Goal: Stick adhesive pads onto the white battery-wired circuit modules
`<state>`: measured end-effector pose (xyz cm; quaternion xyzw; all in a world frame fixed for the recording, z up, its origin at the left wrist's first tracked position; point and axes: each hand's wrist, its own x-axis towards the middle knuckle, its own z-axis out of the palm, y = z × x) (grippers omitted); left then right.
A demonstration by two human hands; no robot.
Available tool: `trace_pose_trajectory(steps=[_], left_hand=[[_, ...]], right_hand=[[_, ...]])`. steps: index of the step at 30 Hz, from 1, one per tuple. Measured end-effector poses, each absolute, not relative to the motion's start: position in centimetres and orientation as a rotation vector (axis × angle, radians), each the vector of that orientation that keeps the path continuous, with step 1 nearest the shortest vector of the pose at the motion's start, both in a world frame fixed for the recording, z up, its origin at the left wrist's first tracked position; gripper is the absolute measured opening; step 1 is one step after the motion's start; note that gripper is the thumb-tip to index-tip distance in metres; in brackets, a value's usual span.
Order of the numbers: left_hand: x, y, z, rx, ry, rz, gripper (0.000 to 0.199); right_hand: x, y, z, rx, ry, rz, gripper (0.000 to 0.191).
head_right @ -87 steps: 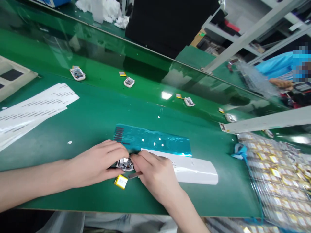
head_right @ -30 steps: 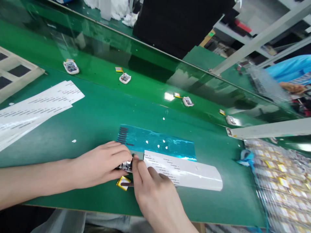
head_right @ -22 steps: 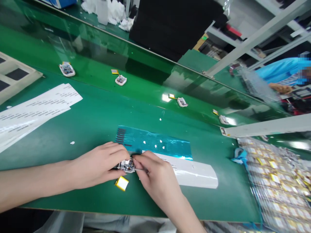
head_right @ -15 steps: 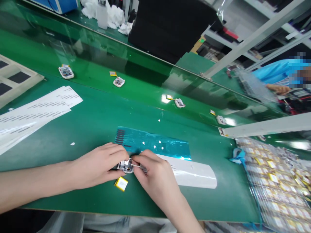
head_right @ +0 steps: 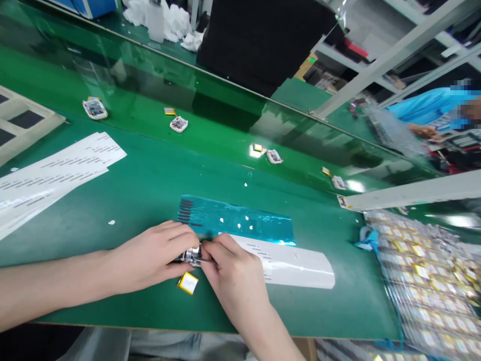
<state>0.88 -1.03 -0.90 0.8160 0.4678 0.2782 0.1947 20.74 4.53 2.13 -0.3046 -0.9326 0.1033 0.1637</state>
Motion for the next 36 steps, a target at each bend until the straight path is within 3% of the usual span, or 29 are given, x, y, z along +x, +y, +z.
trace_pose_trajectory(steps=[6,12,36], left_hand=[[0.7,-1.2,-1.3,2.396,1.283,0.799,0.01],[0.8,-1.4,-1.2,2.607,1.299,0.781,0.016],[0.6,-1.3,-1.0,2.326,1.336,0.794,0.018]], right_hand=[[21.8,5.2,2.2,-0.939,-2.58,0.437,0.023],[23.7,4.4,1.3,-0.845,-2.656,0.161,0.037],[22.8,3.6,-0.3,-0.696,-2.536,-0.14,0.031]])
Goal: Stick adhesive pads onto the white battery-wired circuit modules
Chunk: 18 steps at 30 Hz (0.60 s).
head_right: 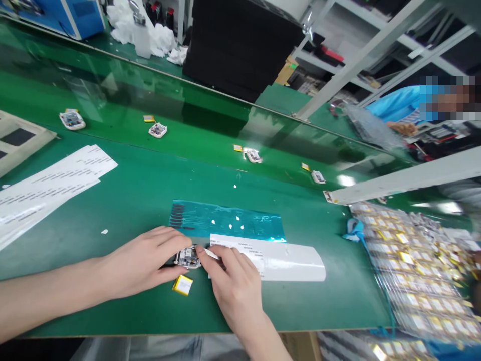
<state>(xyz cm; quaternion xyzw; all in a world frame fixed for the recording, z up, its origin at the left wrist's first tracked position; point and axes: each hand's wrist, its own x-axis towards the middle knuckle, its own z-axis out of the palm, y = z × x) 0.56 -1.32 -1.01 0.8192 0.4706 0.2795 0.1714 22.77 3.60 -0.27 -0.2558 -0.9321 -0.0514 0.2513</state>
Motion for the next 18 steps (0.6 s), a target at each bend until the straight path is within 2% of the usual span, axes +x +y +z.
trace_pose_trajectory(steps=[8,12,18], left_hand=[[0.7,-1.2,-0.7,2.327,1.332,0.775,0.014],[0.8,-1.3,-0.6,2.347,1.335,0.759,0.011],[0.9,-1.4,-0.3,2.417,1.345,0.796,0.02]], right_hand=[[23.1,3.1,0.6,-0.679,-2.587,-0.264,0.035],[22.8,2.2,1.5,-0.761,-2.627,-0.209,0.035],[22.6,1.2,2.1,-0.884,-2.702,-0.161,0.029]])
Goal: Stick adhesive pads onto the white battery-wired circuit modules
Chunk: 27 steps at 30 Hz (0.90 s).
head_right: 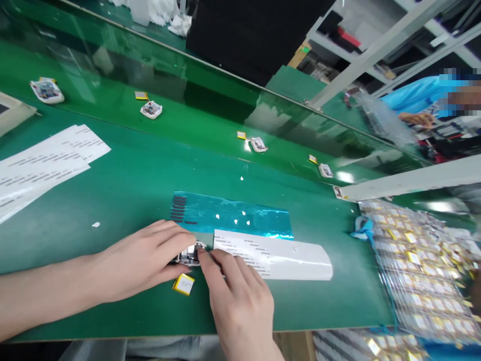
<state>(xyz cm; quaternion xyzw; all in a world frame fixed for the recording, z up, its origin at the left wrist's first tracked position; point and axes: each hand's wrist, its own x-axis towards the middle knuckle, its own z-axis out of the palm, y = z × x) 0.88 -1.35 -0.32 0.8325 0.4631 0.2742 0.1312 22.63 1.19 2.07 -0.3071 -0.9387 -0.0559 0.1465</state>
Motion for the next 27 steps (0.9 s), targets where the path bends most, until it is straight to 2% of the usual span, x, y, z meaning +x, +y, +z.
trace_pose_trajectory(steps=[3,10,20,27], left_hand=[[1.0,-1.3,-0.1,2.443,1.361,0.808,0.022],[1.7,-1.6,-0.4,2.48,1.412,0.697,0.005],[1.6,-1.6,-0.3,2.484,1.367,0.75,0.014],[1.4,-1.3,0.2,2.317,1.402,0.765,0.032]], right_hand=[[22.6,0.8,2.1,-0.927,-2.704,-0.196,0.032],[22.7,0.2,1.1,-1.033,-2.581,-0.106,0.036],[22.2,0.0,0.7,-1.056,-2.51,-0.021,0.031],[22.7,1.0,1.1,-0.994,-2.529,0.005,0.029]])
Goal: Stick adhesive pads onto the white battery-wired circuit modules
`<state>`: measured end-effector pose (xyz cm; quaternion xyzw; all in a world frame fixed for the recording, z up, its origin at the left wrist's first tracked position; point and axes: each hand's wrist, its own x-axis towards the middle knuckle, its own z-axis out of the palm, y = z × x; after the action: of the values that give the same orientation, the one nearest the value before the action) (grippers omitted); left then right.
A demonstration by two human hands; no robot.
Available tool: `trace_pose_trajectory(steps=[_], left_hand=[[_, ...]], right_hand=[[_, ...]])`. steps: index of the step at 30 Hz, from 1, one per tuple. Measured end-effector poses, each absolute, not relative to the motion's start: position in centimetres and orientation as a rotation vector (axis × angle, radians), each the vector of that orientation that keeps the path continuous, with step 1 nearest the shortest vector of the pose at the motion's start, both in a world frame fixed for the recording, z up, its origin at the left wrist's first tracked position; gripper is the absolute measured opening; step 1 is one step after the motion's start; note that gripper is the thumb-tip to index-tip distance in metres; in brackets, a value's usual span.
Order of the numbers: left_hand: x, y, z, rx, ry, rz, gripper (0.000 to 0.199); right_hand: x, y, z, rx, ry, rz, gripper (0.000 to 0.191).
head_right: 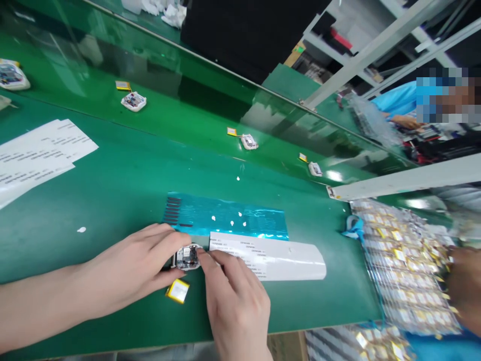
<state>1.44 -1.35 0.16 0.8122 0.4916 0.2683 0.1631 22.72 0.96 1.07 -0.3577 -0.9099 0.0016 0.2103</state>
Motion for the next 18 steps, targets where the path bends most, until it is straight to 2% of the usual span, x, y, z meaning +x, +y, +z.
trace_pose_trajectory(steps=[7,13,18], left_hand=[[1.3,-1.5,-0.1,2.329,1.395,0.808,0.033],[1.3,-1.5,0.3,2.343,1.382,0.76,0.027],[1.4,-1.3,0.3,2.344,1.373,0.711,0.021]], right_hand=[[22.4,2.5,1.5,-0.963,-2.479,0.132,0.02],[22.8,3.2,1.7,-0.757,-2.582,0.053,0.03],[23.2,3.2,0.8,-0.712,-2.59,0.001,0.028]])
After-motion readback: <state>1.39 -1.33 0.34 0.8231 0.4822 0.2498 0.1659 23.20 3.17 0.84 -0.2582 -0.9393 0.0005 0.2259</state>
